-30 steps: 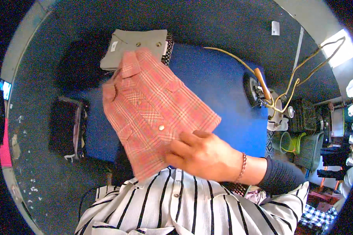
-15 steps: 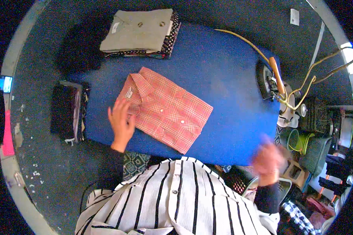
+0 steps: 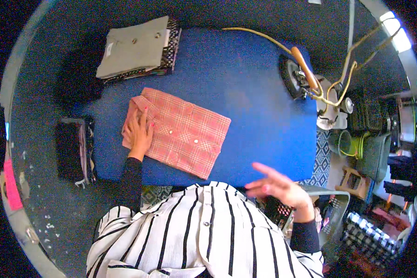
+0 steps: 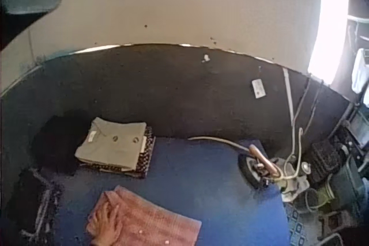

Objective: The person irons a light-colored button-up shirt and a red plaid shirt on a blue ironing board. They smooth the fabric, use a steam iron to press the garments, fold them, and place them on a stack of previously ironed clothes.

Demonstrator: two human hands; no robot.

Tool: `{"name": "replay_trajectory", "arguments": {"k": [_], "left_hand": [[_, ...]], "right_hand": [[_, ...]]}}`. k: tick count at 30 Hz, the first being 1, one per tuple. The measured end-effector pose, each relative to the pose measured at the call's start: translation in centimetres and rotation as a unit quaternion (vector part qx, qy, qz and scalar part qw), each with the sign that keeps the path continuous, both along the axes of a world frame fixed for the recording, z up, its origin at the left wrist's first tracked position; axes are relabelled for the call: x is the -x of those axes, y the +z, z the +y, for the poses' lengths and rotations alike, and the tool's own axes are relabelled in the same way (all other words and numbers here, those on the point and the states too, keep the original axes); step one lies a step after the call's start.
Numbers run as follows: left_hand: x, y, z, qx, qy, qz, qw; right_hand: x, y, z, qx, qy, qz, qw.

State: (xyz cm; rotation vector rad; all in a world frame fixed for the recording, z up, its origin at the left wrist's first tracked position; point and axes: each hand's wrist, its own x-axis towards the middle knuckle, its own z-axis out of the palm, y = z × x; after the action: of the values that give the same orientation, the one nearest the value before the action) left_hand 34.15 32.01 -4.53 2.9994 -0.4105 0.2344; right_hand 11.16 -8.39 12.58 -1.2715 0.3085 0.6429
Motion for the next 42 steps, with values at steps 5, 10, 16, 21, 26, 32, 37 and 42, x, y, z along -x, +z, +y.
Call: {"name": "replay_trajectory", "arguments": {"k": [5,10,16,21,26,32,37,42], "left_hand": [[0.0,2.0,0.4,0.084,-0.037,-0.087,0.992],[5.7,4.3,2.0,0.336,-0.066,-0.104,0.934],[14.8,1.4,3.6,0.435,-0.252,0.571,0.649],[15.4,0.2,0.1,0.492,-0.133,0.824,0.248],[15.2,-1.1,-5.3,0.638,-0.029,0.769,-0.039],[11.7,-4.4,-6.2,0.760,0.135,0.630,0.086],[13.6,0.5,-9.0,0.706,0.085,0.665,0.229],[21.6,7.9,-16.0,0.613,-0.065,0.720,0.319]], "right_hand": [[-3.3,-9.2,5.2,0.169,-0.229,-0.029,0.958],[-4.9,-14.4,12.4,0.295,-0.266,0.077,0.914],[-7.1,-16.4,13.4,0.328,-0.265,0.004,0.907],[-8.8,-12.2,14.1,0.029,-0.352,0.156,0.923],[-8.5,-6.1,15.6,-0.075,-0.389,0.122,0.910],[0.0,0.5,19.1,-0.078,-0.458,0.104,0.879],[16.7,-1.2,21.8,-0.185,-0.570,0.050,0.799],[27.1,-3.3,27.7,-0.235,-0.671,-0.151,0.687]]}}
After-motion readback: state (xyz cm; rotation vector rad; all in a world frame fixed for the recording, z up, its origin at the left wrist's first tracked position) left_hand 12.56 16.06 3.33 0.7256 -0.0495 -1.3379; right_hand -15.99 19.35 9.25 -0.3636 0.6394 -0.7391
